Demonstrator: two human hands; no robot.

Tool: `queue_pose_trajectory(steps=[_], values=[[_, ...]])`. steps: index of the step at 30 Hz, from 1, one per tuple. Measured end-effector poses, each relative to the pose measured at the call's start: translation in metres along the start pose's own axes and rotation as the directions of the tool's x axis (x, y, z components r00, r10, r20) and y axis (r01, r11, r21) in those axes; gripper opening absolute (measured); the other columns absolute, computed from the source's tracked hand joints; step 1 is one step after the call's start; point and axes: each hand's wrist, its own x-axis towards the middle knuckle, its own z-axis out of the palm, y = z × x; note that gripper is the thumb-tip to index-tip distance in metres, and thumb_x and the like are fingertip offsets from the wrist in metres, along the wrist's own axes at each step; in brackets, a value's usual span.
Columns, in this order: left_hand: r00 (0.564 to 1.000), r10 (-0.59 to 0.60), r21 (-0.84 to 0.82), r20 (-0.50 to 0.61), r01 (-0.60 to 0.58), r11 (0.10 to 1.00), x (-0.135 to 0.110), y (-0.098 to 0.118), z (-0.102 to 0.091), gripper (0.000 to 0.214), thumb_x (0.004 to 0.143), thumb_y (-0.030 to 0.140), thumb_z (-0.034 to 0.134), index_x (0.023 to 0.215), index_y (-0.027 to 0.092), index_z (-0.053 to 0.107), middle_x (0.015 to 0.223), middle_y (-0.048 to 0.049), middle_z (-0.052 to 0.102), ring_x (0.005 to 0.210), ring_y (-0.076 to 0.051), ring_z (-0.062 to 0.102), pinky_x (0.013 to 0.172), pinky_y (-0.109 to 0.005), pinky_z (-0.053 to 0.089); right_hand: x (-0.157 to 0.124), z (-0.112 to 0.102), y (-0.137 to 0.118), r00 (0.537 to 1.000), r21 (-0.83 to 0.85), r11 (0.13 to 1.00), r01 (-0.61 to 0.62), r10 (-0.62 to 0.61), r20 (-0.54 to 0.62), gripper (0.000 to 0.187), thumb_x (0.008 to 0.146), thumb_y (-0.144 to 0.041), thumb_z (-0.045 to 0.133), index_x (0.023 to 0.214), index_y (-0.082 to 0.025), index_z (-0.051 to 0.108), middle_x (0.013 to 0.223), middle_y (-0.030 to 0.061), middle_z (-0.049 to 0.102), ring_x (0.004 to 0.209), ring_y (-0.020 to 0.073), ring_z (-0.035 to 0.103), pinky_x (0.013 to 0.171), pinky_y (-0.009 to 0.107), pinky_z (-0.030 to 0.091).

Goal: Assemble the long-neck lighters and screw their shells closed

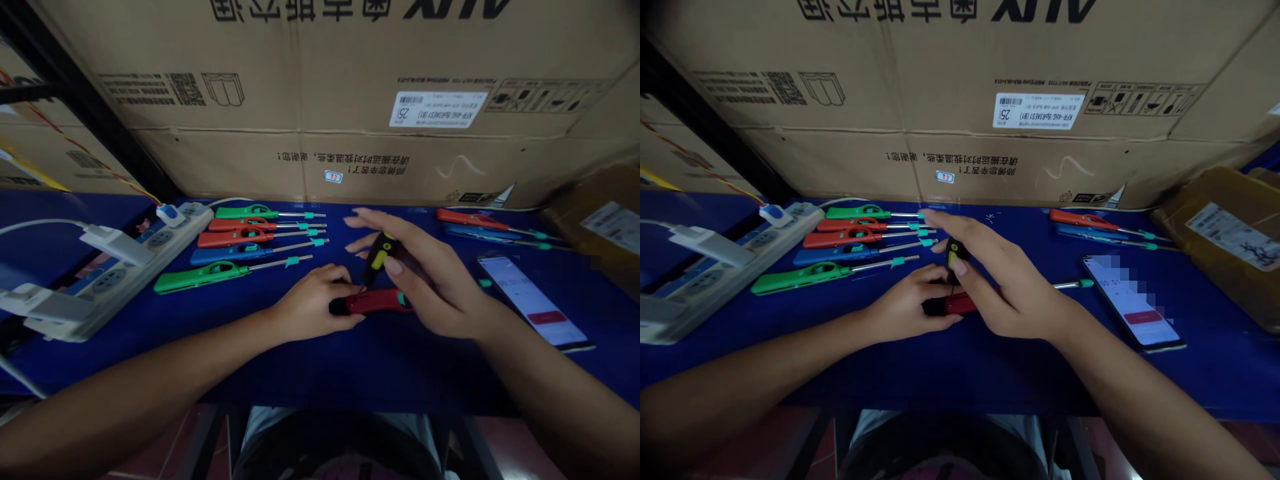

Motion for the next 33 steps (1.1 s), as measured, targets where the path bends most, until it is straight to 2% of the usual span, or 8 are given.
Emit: queue_pose_trajectory(steps=[3,6,12,17,23,27,29,33], values=[[1.0,-0.01,-0.005,-0.005,0.01,1.0,-0.0001,0.0001,-0.0001,0.032,0.087,0.04,0.073,0.112,0.02,0.074,0.101,-0.0064,0.066,0.095,-0.023,0.063,0.09,-0.039,0.052,-0.0003,0.0001,0.0021,0.999,0.056,0.998,-0.041,0.041,-0.003,0.052,0.098,-0.021,0.057,0.149,-0.024,0.046,0.131,0.011,0.067,0.106,0.0218,0.07,0.093,0.039,0.059],[1.0,-0.026,0.003,0.013,0.026,1.0,-0.0001,0.0007,-0.0005,0.029,0.087,0.04,0.073,0.109,0.021,0.075,0.099,-0.0056,0.067,0.095,-0.023,0.063,0.089,-0.039,0.051,0.0006,0.0001,0.0034,0.995,-0.109,0.994,0.025,-0.035,-0.095,0.043,0.091,-0.025,0.071,0.132,-0.025,0.061,0.11,0.0065,0.073,0.096,0.0209,0.071,0.089,0.036,0.059],[1.0,-0.024,-0.011,0.004,0.024,1.0,-0.0001,0.0015,-0.0011,0.034,0.087,0.041,0.073,0.114,0.021,0.073,0.098,-0.0052,0.065,0.092,-0.021,0.063,0.091,-0.038,0.051,0.0007,-0.0015,0.0004,0.997,0.117,0.991,-0.059,0.054,0.05,0.058,0.103,-0.019,0.045,0.159,-0.024,0.03,0.136,0.011,0.062,0.111,0.0197,0.068,0.097,0.039,0.057],[1.0,-0.016,0.001,-0.012,0.016,1.0,0.0004,0.0017,-0.0009,0.027,0.084,0.038,0.076,0.104,0.02,0.074,0.093,-0.0041,0.065,0.087,-0.021,0.061,0.085,-0.037,0.052,-0.0001,-0.0001,-0.0015,0.985,-0.199,0.977,0.076,-0.105,-0.14,0.057,0.087,-0.027,0.076,0.141,-0.028,0.058,0.118,0.0065,0.075,0.102,0.0239,0.072,0.094,0.039,0.059],[1.0,-0.011,-0.012,-0.007,0.011,1.0,-0.0001,0.0002,-0.0004,0.026,0.086,0.041,0.074,0.102,0.021,0.075,0.103,-0.0066,0.068,0.096,-0.023,0.064,0.093,-0.041,0.051,0.0012,0.0008,-0.0048,0.999,0.113,0.993,-0.024,0.028,-0.031,0.051,0.101,-0.022,0.05,0.152,-0.025,0.045,0.127,0.0101,0.07,0.112,0.0226,0.069,0.095,0.042,0.059],[0.999,-0.027,-0.006,-0.016,0.027,1.0,-0.0004,0.0008,0.0004,0.03,0.085,0.04,0.074,0.109,0.021,0.075,0.1,-0.0058,0.067,0.093,-0.022,0.064,0.091,-0.04,0.052,0.0022,0.0016,-0.0016,0.979,-0.122,0.991,0.052,-0.075,-0.192,0.037,0.089,-0.023,0.073,0.125,-0.025,0.068,0.104,0.0067,0.076,0.093,0.0225,0.072,0.086,0.039,0.061],[1.0,-0.03,0.002,-0.005,0.03,1.0,-0.0003,0.0015,0.0001,0.031,0.086,0.04,0.074,0.111,0.021,0.075,0.097,-0.0053,0.066,0.09,-0.022,0.063,0.089,-0.039,0.052,0.0024,0.0011,-0.0007,0.984,-0.147,0.987,0.059,-0.082,-0.157,0.041,0.093,-0.022,0.067,0.133,-0.024,0.063,0.113,0.0088,0.075,0.101,0.023,0.07,0.092,0.041,0.058],[1.0,-0.018,0.002,-0.002,0.018,1.0,0.0001,0.0019,-0.0006,0.035,0.086,0.041,0.074,0.114,0.02,0.074,0.096,-0.0055,0.065,0.089,-0.021,0.063,0.087,-0.038,0.053,0.0015,0.0012,0.0007,0.999,0.108,0.994,-0.029,0.031,-0.021,0.057,0.1,-0.016,0.05,0.155,-0.025,0.04,0.135,0.0108,0.065,0.115,0.0216,0.067,0.1,0.043,0.056]])
